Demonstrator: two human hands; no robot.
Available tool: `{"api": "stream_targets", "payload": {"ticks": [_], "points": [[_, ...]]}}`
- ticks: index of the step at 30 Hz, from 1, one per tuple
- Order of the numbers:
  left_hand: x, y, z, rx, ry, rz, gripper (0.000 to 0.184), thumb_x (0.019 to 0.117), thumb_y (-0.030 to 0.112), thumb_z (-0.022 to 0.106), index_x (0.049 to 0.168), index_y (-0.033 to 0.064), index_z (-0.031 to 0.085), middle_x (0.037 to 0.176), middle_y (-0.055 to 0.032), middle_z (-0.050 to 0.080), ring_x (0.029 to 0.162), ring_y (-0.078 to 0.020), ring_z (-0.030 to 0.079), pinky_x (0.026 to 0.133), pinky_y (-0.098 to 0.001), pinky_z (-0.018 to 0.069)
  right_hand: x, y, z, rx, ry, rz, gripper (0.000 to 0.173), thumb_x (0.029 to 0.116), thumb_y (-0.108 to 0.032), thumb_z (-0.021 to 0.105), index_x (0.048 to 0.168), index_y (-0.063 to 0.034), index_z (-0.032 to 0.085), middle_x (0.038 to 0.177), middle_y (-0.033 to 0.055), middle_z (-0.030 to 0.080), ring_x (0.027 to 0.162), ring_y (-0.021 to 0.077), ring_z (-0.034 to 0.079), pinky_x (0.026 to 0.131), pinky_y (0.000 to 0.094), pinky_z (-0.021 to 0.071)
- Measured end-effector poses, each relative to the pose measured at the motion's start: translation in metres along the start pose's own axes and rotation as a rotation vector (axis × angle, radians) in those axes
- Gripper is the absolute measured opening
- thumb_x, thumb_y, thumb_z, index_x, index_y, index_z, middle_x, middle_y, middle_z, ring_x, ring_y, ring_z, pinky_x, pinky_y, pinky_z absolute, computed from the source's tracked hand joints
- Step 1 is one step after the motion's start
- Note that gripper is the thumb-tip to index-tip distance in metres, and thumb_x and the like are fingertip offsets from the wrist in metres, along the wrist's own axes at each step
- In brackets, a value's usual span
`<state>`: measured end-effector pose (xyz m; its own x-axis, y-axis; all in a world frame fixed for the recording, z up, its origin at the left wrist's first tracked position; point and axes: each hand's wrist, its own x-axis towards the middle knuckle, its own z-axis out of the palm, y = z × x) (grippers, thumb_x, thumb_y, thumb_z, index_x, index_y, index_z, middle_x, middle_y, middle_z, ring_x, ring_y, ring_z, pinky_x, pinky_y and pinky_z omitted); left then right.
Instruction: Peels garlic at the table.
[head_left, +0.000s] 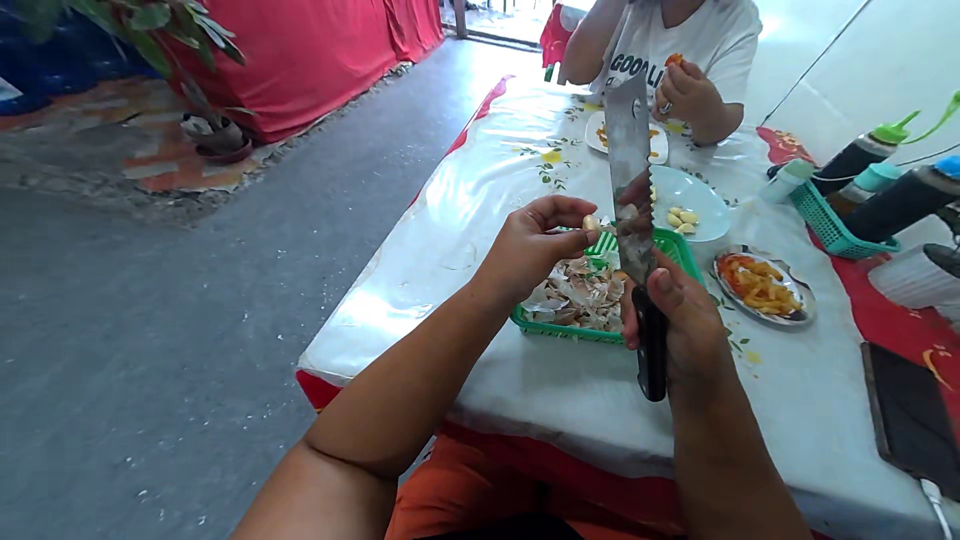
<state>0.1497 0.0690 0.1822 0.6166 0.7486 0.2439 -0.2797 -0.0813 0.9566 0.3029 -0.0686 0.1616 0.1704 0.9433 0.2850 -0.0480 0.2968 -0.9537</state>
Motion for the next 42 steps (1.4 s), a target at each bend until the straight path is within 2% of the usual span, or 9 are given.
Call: {"api": "stream_targets", "payload": {"ticks": [11, 16, 22, 28, 32, 34, 37, 40, 42], "points": [[0.003, -0.005, -0.004, 0.029, 0.039, 0.094, 0.028, 0.0897, -0.003, 0.073, 0.116, 0.0012, 0.065, 0.105, -0.0062, 0.071, 0.091, -0.0134, 0.071, 0.082, -0.0289, 0.0619, -0.001, -0.006, -0.003, 0.047, 0.097, 0.065, 0.062, 0.0993, -0.059, 0.056, 0.143, -0.0157, 0.052, 0.064, -0.0008, 0.058, 0.048, 0.0075, 0.060, 0.047, 0.0208, 0.0563], [0.002, 0.001, -0.002, -0.085, -0.019, -0.028, 0.028, 0.0974, -0.002, 0.063, 0.125, 0.0012, 0.060, 0.107, -0.0074, 0.072, 0.097, -0.0164, 0.072, 0.085, -0.0310, 0.0617, 0.000, -0.007, -0.002, 0.056, 0.069, 0.102, 0.066, 0.1012, -0.057, 0.053, 0.153, -0.0166, 0.043, 0.063, -0.0006, 0.058, 0.048, 0.0073, 0.060, 0.046, 0.0203, 0.0559], [0.004, 0.002, -0.004, -0.266, -0.094, -0.149, 0.028, 0.1056, 0.003, 0.050, 0.132, 0.0028, 0.059, 0.116, -0.0097, 0.072, 0.097, -0.0140, 0.072, 0.085, -0.0262, 0.0596, 0.001, -0.007, -0.003, 0.119, 0.120, 0.098, 0.060, 0.1004, -0.057, 0.054, 0.144, -0.0160, 0.048, 0.062, 0.0001, 0.058, 0.046, 0.0084, 0.060, 0.045, 0.0227, 0.0565], [0.004, -0.001, -0.006, -0.270, -0.113, -0.134, 0.027, 0.1023, -0.002, 0.054, 0.128, 0.0018, 0.062, 0.111, -0.0073, 0.072, 0.095, -0.0144, 0.072, 0.086, -0.0284, 0.0607, -0.003, -0.013, -0.009, 0.143, 0.097, 0.075, 0.061, 0.0952, -0.061, 0.060, 0.134, -0.0153, 0.051, 0.064, 0.0013, 0.059, 0.047, 0.0087, 0.060, 0.045, 0.0217, 0.0560], [0.009, 0.006, -0.010, -0.182, -0.120, -0.155, 0.024, 0.0976, -0.005, 0.060, 0.120, 0.0039, 0.061, 0.098, -0.0030, 0.069, 0.086, -0.0109, 0.070, 0.080, -0.0265, 0.0603, -0.003, -0.042, -0.033, 0.123, 0.032, 0.062, 0.062, 0.0898, -0.068, 0.063, 0.122, -0.0148, 0.057, 0.063, 0.0002, 0.059, 0.047, 0.0088, 0.060, 0.046, 0.0224, 0.0555], [0.014, 0.015, -0.009, -0.099, -0.160, -0.189, 0.023, 0.0975, -0.003, 0.062, 0.119, 0.0042, 0.060, 0.095, -0.0021, 0.068, 0.083, -0.0089, 0.068, 0.076, -0.0237, 0.0587, -0.004, -0.057, -0.048, 0.101, 0.005, 0.063, 0.060, 0.0904, -0.069, 0.061, 0.118, -0.0152, 0.061, 0.065, -0.0003, 0.060, 0.047, 0.0076, 0.058, 0.046, 0.0209, 0.0540], [0.033, 0.027, 0.002, 0.150, -0.245, -0.181, 0.022, 0.0963, 0.001, 0.066, 0.117, 0.0030, 0.061, 0.091, -0.0010, 0.066, 0.077, -0.0058, 0.063, 0.070, -0.0207, 0.0542, -0.002, -0.062, -0.070, 0.150, -0.052, 0.031, 0.059, 0.0878, -0.073, 0.059, 0.095, -0.0149, 0.067, 0.064, -0.0016, 0.060, 0.048, 0.0066, 0.057, 0.045, 0.0205, 0.0523], [0.067, 0.029, 0.022, 0.440, -0.325, -0.139, 0.025, 0.0939, 0.007, 0.072, 0.117, 0.0016, 0.064, 0.091, -0.0031, 0.067, 0.074, -0.0062, 0.062, 0.069, -0.0229, 0.0525, -0.002, -0.051, -0.083, 0.257, -0.076, -0.050, 0.055, 0.0924, -0.066, 0.059, 0.090, -0.0123, 0.068, 0.062, -0.0018, 0.058, 0.047, 0.0070, 0.056, 0.046, 0.0218, 0.0524], [0.097, 0.028, 0.039, 0.604, -0.384, -0.121, 0.026, 0.0940, 0.011, 0.074, 0.116, 0.0017, 0.066, 0.096, -0.0059, 0.068, 0.079, -0.0092, 0.064, 0.074, -0.0269, 0.0553, -0.001, -0.043, -0.089, 0.329, -0.088, -0.101, 0.053, 0.0962, -0.063, 0.056, 0.089, -0.0117, 0.069, 0.059, -0.0025, 0.058, 0.046, 0.0068, 0.056, 0.046, 0.0218, 0.0517]]}}
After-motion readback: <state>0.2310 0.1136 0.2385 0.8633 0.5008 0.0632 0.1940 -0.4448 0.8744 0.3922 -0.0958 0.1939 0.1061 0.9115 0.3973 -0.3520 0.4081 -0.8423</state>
